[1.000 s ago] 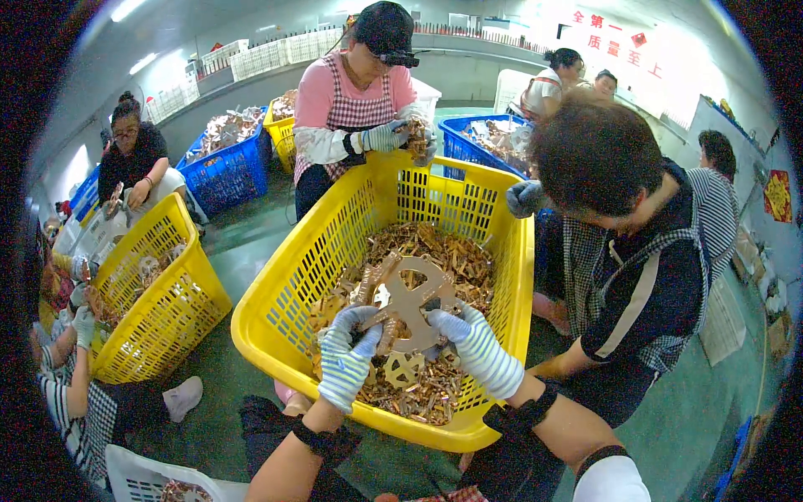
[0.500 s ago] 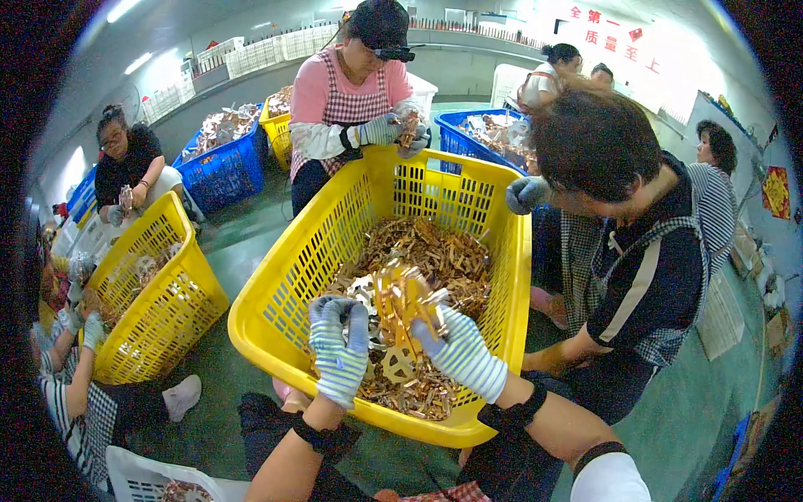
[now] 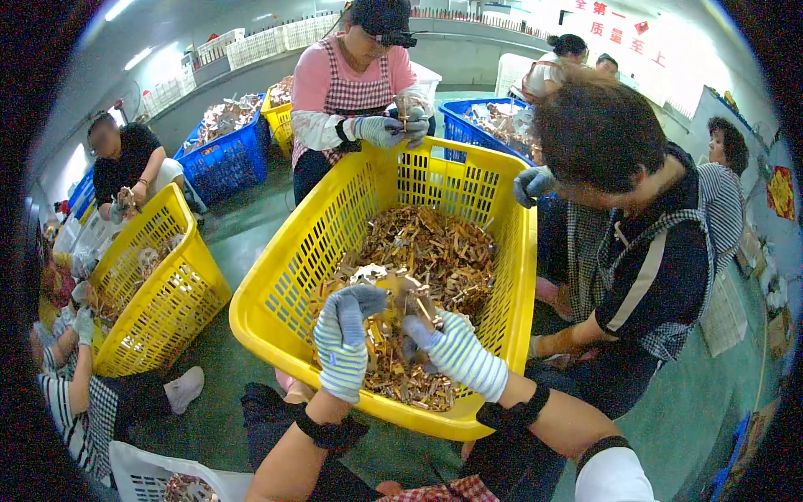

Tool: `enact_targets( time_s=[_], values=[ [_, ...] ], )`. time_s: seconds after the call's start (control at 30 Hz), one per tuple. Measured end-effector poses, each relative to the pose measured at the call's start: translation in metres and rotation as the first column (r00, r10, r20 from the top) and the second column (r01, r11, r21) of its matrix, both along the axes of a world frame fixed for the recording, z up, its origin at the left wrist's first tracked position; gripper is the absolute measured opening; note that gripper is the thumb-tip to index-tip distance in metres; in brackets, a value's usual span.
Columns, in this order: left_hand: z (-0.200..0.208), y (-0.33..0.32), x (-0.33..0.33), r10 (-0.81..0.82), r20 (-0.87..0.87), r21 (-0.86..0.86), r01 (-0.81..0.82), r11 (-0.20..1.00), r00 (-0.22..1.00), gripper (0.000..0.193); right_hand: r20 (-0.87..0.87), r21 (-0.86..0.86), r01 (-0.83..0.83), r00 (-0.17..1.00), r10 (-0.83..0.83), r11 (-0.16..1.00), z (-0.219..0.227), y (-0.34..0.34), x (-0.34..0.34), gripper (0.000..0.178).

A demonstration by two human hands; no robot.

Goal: Sorting and removing waste material from small metal gears and components into crates.

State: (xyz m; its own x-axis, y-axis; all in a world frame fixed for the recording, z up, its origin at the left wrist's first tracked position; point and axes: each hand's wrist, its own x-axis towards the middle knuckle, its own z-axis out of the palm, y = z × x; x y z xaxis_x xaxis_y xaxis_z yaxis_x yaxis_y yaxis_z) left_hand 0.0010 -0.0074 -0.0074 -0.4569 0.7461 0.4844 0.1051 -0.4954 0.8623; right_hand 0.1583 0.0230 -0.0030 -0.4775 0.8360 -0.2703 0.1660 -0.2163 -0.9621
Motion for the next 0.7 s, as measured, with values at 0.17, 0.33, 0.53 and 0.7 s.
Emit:
enact_targets(
  time_s=[0.17, 0.33, 0.53, 0.7],
  values=[
    [-0.027, 0.015, -0.026, 0.131, -0.052, -0.239, -0.14, 0.961, 0.99, 0.023, 0.013, 0.375, -0.026, 1.0, 0.023, 0.927, -0.008, -0.007, -0.002, 0.021],
    [-0.03, 0.019, -0.02, 0.098, -0.392, -0.346, -0.246, 0.905, 0.915, 0.025, 0.059, 0.655, -0.039, 0.998, 0.001, 0.754, -0.019, -0.01, -0.001, 0.021],
    [-0.027, 0.012, -0.021, 0.185, -0.329, -0.194, -0.258, 0.947, 0.926, 0.033, -0.004, 0.658, 0.007, 1.0, -0.007, 0.753, -0.007, -0.015, -0.008, 0.015],
    [-0.01, 0.008, -0.019, -0.006, 0.513, -0.293, 0.182, 0.939, 0.858, 0.035, -0.007, 0.385, 0.174, 0.983, -0.186, 0.906, 0.002, 0.003, 0.003, 0.018]
  ],
)
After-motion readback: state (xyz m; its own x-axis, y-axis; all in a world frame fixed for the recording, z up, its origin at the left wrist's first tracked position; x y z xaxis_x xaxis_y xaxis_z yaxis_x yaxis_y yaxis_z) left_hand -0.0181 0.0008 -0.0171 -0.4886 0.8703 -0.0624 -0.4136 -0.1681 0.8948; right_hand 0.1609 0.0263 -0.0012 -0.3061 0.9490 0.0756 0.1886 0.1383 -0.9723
